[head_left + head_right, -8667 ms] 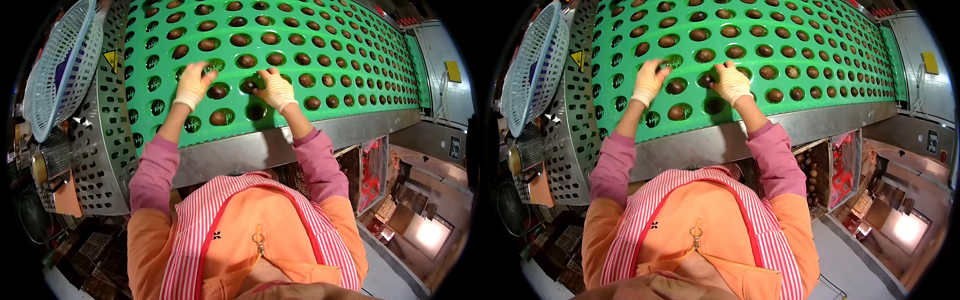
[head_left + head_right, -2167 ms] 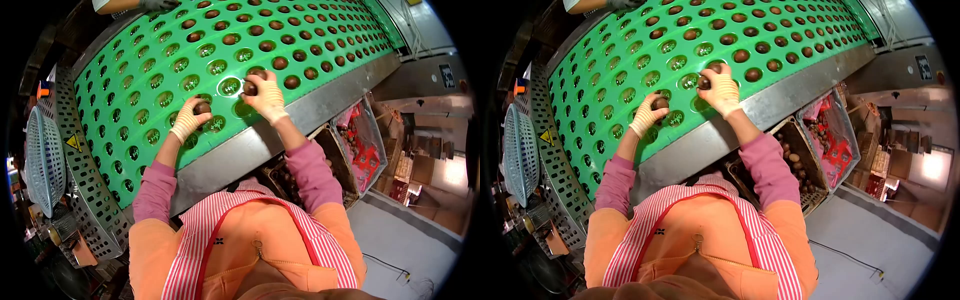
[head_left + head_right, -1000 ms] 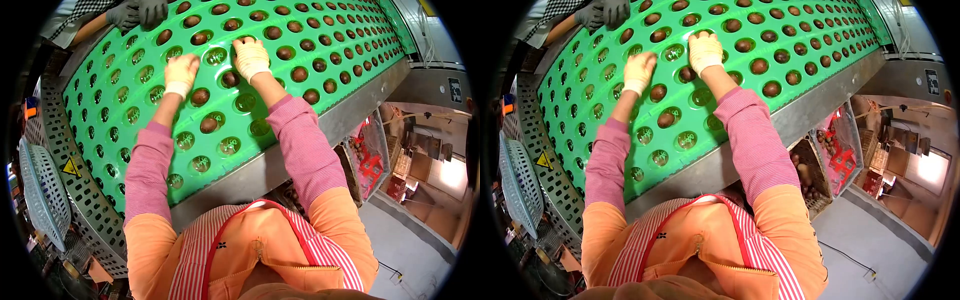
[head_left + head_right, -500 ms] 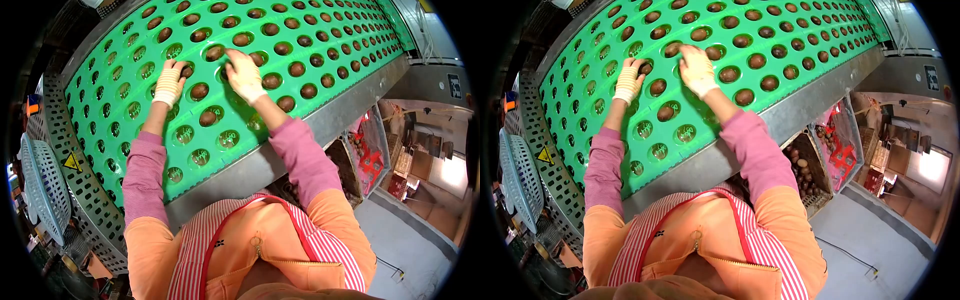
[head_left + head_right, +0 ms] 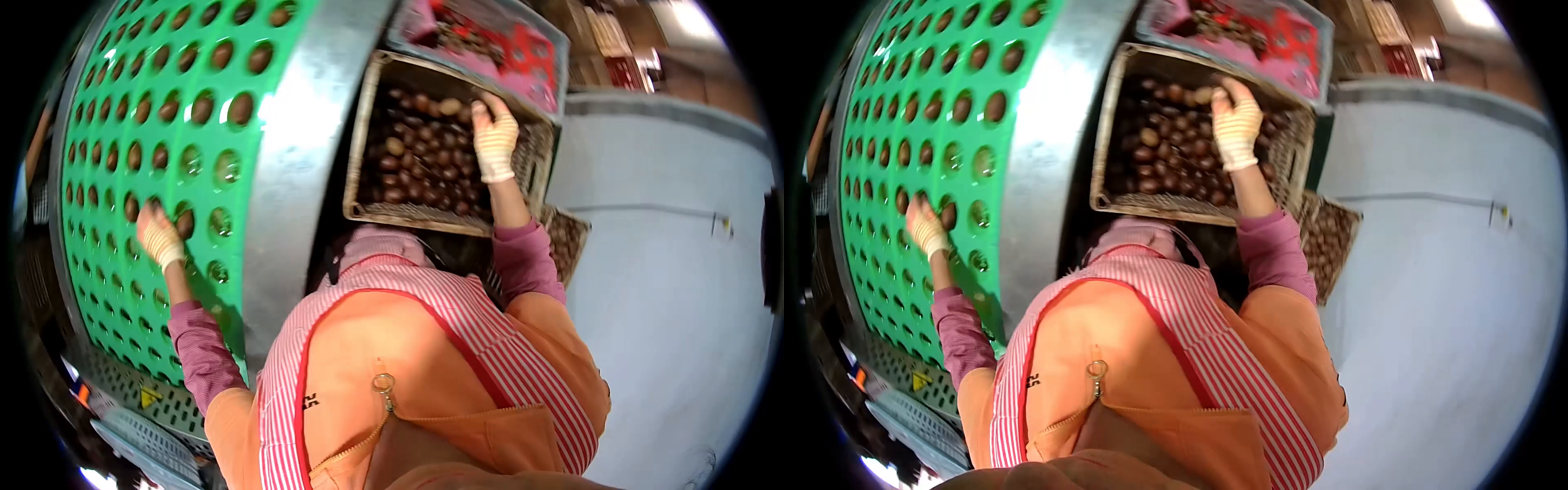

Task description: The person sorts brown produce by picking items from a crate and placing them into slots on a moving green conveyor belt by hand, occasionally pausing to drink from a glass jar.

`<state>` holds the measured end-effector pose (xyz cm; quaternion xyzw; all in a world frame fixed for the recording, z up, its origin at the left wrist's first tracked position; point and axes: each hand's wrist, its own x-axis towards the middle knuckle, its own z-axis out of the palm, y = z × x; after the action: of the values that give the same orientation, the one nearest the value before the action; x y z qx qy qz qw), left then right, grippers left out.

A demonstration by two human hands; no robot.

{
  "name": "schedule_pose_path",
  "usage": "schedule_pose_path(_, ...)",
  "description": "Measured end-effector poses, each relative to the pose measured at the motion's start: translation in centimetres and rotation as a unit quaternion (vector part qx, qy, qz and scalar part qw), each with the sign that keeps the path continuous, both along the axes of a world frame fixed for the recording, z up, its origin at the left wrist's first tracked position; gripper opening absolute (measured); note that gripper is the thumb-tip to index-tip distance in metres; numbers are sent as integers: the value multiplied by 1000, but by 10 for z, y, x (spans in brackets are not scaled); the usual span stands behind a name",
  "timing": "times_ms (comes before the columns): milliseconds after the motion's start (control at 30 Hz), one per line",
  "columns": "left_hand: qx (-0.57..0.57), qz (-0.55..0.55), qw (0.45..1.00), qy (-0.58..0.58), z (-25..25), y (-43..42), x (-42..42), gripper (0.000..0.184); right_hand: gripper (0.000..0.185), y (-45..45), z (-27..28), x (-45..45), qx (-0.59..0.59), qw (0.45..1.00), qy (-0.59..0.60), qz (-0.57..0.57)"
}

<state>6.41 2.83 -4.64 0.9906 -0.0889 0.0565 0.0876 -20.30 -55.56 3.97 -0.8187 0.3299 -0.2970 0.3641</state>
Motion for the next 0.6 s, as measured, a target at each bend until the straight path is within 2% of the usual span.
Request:
schedule_pose_path(33,26,-1,996,-84,4,-8,-6,36,24,-37,-26,-30,0,999,-27,-22)
schedule_pose_path(133,138,36,986,-82,35,-37,-15,44,30,-68,-14,-95,11,987,150,-58)
schedule_pose_path(167,100,40,989,-104,46,-58,-15,50,36,-72,-25,-112,58,974,215,-48)
schedule_pose_path(233,-41,-111,983,-141,87,-132,-30,48,54,-77,-43,-133,27,913,407,31)
schedule_pose_path(267,-200,-161,962,-88,103,-186,-57,44,61,-68,-47,-131,7,874,482,65)
schedule_pose_path(300,-293,-164,941,51,107,-230,-83,41,69,-60,-42,-124,33,850,522,65)
schedule_pose_path(333,-196,-309,930,14,105,-269,-106,41,73,-59,-53,-124,1,857,511,70)
schedule_pose_path(367,-230,-302,911,162,101,-312,-139,44,73,-60,-68,-123,7,867,487,100)
schedule_pose_path(400,-130,-397,883,214,95,-350,-157,52,73,-59,-81,-121,14,877,462,130)
schedule_pose_path(433,-32,-423,872,245,83,-383,-179,59,72,-53,-89,-116,-10,868,473,151)
schedule_pose_path(467,24,-396,867,303,75,-410,-194,69,70,-44,-60,-97,-19,819,544,181)
schedule_pose_path(533,142,-359,845,370,48,-449,-203,79,70,-37,-68,-85,-47,773,598,208)
schedule_pose_path(600,250,-357,849,300,19,-465,-203,71,57,-36,-70,-85,-48,780,588,207)
